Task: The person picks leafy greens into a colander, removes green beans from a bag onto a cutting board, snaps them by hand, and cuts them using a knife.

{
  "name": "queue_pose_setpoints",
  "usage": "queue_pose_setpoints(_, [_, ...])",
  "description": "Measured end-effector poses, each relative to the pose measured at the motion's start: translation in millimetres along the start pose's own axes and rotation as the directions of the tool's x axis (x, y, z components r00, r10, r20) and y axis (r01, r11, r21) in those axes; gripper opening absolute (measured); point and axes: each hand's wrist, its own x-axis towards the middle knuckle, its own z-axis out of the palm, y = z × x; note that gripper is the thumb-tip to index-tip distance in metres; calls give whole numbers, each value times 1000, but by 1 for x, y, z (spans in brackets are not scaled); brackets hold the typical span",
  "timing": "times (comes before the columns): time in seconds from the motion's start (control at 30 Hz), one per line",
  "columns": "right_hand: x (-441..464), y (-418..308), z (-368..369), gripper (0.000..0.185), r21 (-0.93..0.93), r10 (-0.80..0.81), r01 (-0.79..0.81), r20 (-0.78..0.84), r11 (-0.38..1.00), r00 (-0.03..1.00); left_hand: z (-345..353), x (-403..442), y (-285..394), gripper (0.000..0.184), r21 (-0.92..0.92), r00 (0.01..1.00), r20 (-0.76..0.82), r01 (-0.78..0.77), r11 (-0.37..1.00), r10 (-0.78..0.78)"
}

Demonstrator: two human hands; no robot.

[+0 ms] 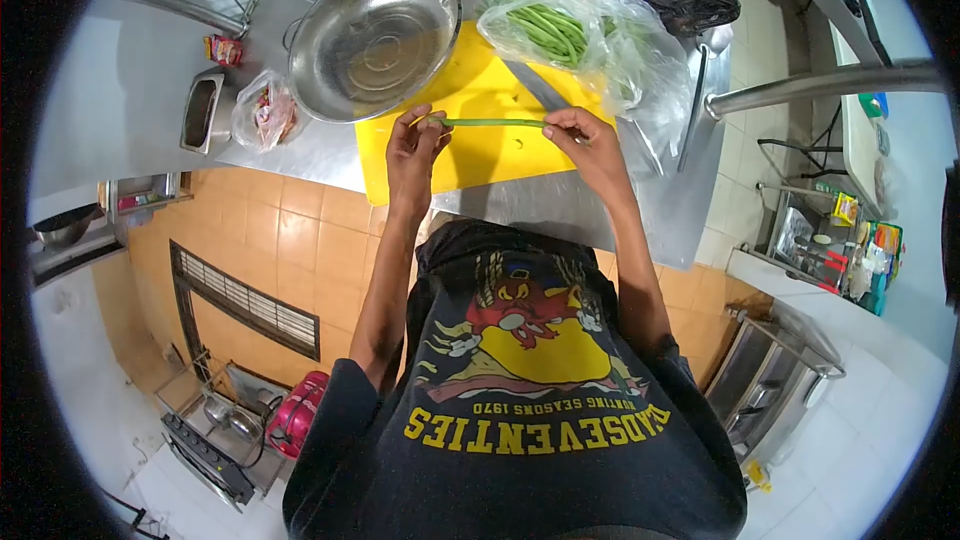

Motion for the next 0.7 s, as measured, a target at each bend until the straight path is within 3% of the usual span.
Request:
queue_pose_setpoints(0.1, [-1,10,4,16,31,-5,5,7,1000,1000,-12,2,-9,29,41,1000,9,-25,999,25])
queue_pose_setpoints(0.13, [-1,12,5,16,36,-11,11,5,999,1000,-14,1,-10,28,312,981,47,-193,930,188])
queue_pose_setpoints(0.2, [0,18,9,16,-3,-15,15,9,1000,1000,-14,-1,-5,25,726,869,244,-458,513,431])
queue_pose_setpoints(0.23, [1,20,10,16,-22,-17,17,10,1000,1000,-10,-2,0,24,804,811,310,-502,318,496])
queue_pose_setpoints(0.37, [3,18,19,17,-15,33,-33,51,999,998,14,-15,14,24,807,759,514,-586,74,400])
queue_pose_setpoints(0.47, [8,19,23,19,-19,67,-66,92,998,993,9,-2,-3,22,746,799,534,-599,292,276])
queue_pose_setpoints(0.5, [9,19,23,19,-13,72,-71,98,997,993,11,-1,-2,22,709,769,552,-636,304,322])
queue_pose_setpoints(0.7, [9,22,22,20,57,73,-82,152,995,986,14,-9,-4,19,636,901,389,-413,651,192])
